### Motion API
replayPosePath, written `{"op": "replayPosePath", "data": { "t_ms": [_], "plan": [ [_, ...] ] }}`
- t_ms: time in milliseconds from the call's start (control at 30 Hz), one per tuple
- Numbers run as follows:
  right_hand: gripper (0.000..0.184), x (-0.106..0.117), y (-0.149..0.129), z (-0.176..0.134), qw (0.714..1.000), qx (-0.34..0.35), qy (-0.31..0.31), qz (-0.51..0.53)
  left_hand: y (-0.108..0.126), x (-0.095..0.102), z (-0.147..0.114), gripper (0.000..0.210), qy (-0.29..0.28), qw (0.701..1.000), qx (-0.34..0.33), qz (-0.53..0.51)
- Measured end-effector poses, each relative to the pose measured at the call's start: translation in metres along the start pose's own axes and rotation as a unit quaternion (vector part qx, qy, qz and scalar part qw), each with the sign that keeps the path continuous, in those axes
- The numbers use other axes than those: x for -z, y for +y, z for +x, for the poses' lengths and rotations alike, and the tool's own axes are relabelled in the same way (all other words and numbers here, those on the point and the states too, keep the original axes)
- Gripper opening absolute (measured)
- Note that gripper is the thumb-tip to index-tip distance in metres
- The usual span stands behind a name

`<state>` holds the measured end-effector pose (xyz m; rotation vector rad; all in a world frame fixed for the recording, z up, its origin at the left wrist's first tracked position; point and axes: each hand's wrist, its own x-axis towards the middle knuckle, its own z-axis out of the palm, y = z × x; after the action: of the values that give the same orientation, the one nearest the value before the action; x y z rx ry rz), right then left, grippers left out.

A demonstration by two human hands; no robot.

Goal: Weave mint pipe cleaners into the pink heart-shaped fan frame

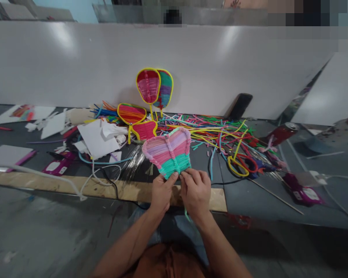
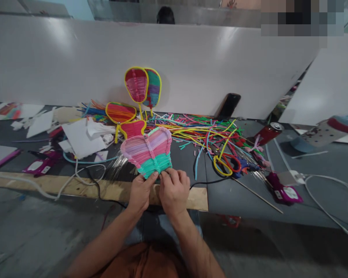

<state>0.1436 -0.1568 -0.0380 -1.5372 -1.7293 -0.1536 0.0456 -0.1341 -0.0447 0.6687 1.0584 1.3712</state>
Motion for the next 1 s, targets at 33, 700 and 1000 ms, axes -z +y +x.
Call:
{"op": "replayPosePath", "data": {
  "t_ms": [33, 700, 1000],
  "plan": [
    [0.012, 0.000, 0.001, -0.001, 1.000, -0.005, -0.005, 0.008, 0.000, 0.000, 0.000, 0.021, 0.002, 1.000, 0.000, 0.001],
    [0.027, 0.011, 0.036, 0.009, 0.924, -0.212, -0.012, 0.318, 0.014, 0.014, 0.018, 0.028, -0.065, 0.995, 0.067, -0.029],
    [0.030, -0.011, 0.039, 0.018, 0.708, -0.336, -0.168, 0.598, 0.024, 0.014, 0.012, 0.030, -0.170, 0.981, 0.093, -0.019]
  ]
}}
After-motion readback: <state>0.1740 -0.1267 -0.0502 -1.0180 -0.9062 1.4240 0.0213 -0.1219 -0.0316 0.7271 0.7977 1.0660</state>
